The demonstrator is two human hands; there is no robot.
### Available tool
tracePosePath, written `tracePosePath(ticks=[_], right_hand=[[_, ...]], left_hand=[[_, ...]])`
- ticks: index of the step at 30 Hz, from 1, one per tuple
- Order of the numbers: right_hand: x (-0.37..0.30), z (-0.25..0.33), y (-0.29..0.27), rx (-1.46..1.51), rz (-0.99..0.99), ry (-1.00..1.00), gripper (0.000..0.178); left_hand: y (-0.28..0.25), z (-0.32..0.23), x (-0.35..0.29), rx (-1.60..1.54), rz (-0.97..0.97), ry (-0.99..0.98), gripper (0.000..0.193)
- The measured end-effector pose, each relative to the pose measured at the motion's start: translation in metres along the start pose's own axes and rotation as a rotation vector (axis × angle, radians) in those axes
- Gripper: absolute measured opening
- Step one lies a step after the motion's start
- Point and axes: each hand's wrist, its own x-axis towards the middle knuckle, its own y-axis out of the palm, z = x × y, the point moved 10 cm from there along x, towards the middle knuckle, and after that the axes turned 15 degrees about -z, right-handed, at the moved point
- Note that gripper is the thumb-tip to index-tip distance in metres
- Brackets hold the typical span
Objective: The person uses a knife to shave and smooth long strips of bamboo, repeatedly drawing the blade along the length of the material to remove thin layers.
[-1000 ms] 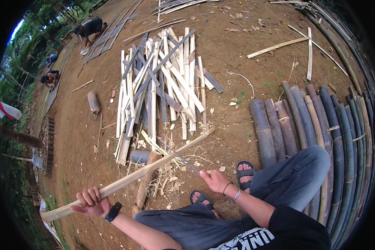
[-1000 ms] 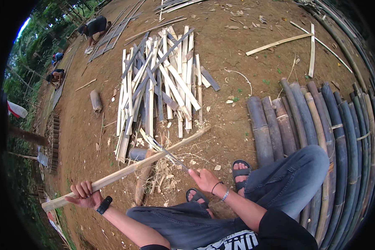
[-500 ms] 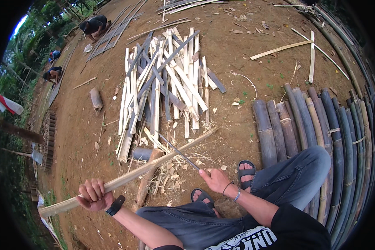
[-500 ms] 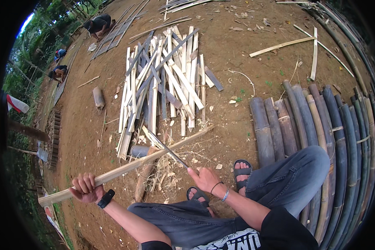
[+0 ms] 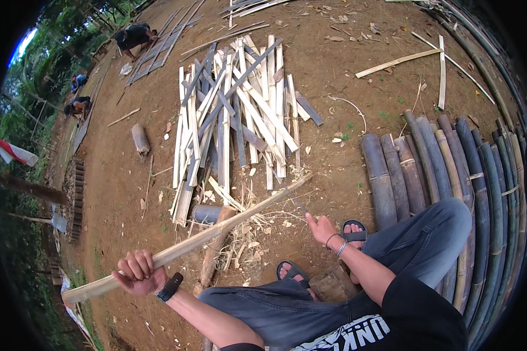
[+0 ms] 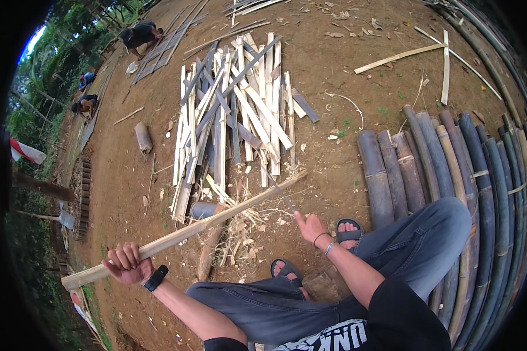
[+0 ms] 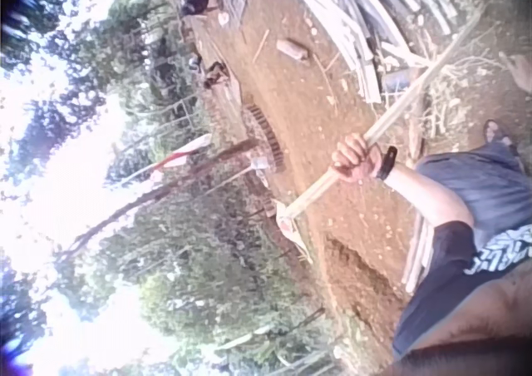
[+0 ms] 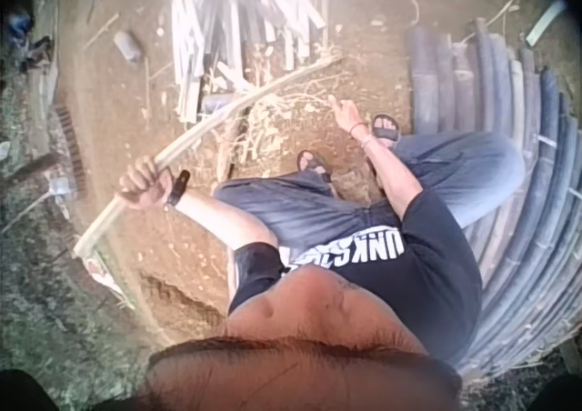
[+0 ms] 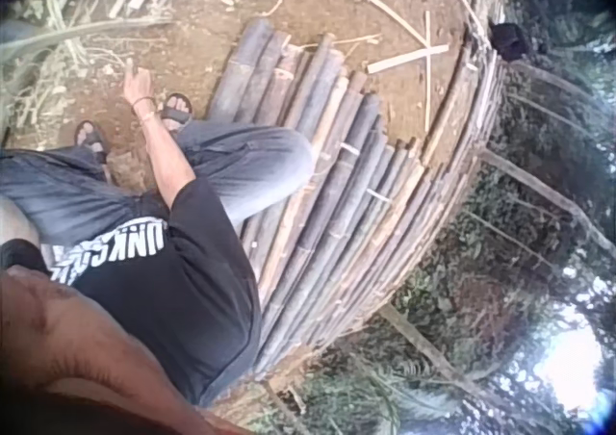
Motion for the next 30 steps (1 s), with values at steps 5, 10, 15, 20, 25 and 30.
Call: tracePosePath(ticks=[5, 10, 15, 20, 25, 30], right_hand=[[-0.011, 0.026, 0.005, -0.029, 0.083, 0.004, 0.077], [0.031, -0.035, 0.016, 0.011, -0.008, 0.08, 0.076], [0.02, -0.037, 0.02, -0.044, -0.06, 0.047, 0.077], [0.059, -0.066, 0.012, -0.08, -0.097, 0.172, 0.077], [0.035, -0.019, 0.01, -0.073, 0.069, 0.065, 0.076], [0.072, -0.055, 0.0, -0.117, -0.053, 0.165, 0.074]], left_hand=[[0.002, 0.004, 0.002, -0.015, -0.012, -0.017, 0.049], [-0.003, 0.002, 0.005, 0.024, -0.063, -0.001, 0.049], [-0.009, 0.0, 0.008, 0.084, -0.12, 0.034, 0.049], [-0.006, 0.005, 0.014, 0.083, -0.105, 0.015, 0.048], [-0.013, 0.001, 0.009, 0.05, -0.074, -0.022, 0.047], [-0.008, 0.009, 0.016, 0.048, -0.116, -0.022, 0.046]])
